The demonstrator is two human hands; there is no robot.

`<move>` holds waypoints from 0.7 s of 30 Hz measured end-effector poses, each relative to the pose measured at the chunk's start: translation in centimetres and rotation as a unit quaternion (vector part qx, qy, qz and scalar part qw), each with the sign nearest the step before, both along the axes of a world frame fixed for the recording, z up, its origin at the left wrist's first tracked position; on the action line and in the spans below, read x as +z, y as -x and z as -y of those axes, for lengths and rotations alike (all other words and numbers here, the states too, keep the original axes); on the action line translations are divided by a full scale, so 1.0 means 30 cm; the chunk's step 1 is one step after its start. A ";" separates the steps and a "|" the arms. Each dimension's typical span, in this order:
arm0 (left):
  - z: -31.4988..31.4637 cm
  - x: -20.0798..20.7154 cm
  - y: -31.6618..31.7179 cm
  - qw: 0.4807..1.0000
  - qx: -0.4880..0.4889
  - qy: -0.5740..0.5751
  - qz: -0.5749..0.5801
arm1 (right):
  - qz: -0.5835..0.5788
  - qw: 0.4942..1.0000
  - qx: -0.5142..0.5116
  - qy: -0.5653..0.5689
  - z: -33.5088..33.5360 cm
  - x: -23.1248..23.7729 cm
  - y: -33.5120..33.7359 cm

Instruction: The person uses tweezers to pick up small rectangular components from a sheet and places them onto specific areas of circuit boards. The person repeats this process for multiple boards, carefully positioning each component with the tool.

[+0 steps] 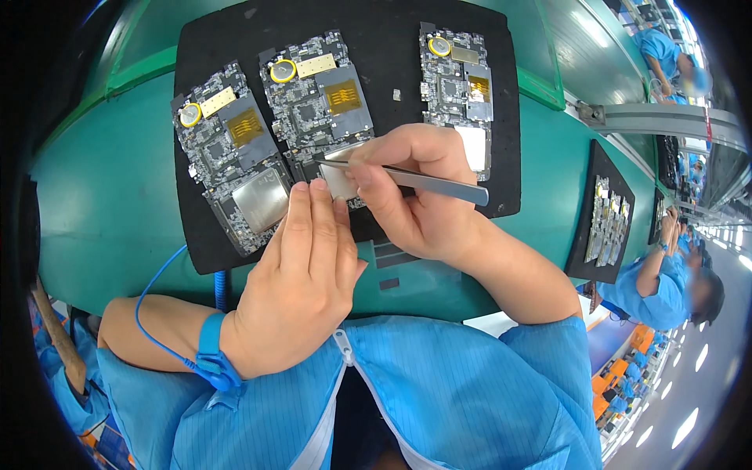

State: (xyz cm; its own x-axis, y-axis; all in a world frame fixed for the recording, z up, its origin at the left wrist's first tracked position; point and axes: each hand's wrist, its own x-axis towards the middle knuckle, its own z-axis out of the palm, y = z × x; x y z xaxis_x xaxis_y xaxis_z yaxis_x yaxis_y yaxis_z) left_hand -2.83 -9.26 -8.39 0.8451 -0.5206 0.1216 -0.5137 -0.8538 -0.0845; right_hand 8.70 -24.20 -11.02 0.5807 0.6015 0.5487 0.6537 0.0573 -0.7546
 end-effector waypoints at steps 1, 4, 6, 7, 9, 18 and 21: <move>-0.003 0.014 0.002 1.000 -0.024 0.007 0.000 | 0.011 1.000 -0.002 0.023 0.005 0.013 0.003; 0.006 0.022 0.035 0.986 -0.150 0.047 -0.059 | -0.112 0.992 -0.050 -0.029 0.029 0.060 0.047; 0.014 0.008 0.068 0.969 -0.214 0.079 -0.094 | -0.243 0.968 -0.061 -0.024 0.076 0.109 0.086; 0.019 -0.010 0.081 0.963 -0.230 0.095 -0.098 | -0.313 0.947 -0.070 -0.027 0.101 0.128 0.123; 0.028 -0.018 0.089 0.955 -0.255 0.110 -0.104 | -0.381 0.919 -0.100 -0.002 0.176 0.136 0.196; 0.047 -0.022 0.098 0.955 -0.251 0.110 -0.113 | -0.348 0.918 -0.190 0.012 0.293 0.011 0.357; 0.051 -0.020 0.098 0.956 -0.250 0.101 -0.119 | -0.301 0.938 -0.170 0.014 0.292 -0.015 0.360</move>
State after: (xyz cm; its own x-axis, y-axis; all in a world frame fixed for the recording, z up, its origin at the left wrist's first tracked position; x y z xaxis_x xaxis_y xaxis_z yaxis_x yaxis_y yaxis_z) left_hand -5.77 -10.80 -8.99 0.5125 -0.8531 0.0982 -0.8464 -0.4825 0.2256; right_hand -2.09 -32.96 -11.45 0.9413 0.3344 0.0463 0.0855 -0.1035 -0.9909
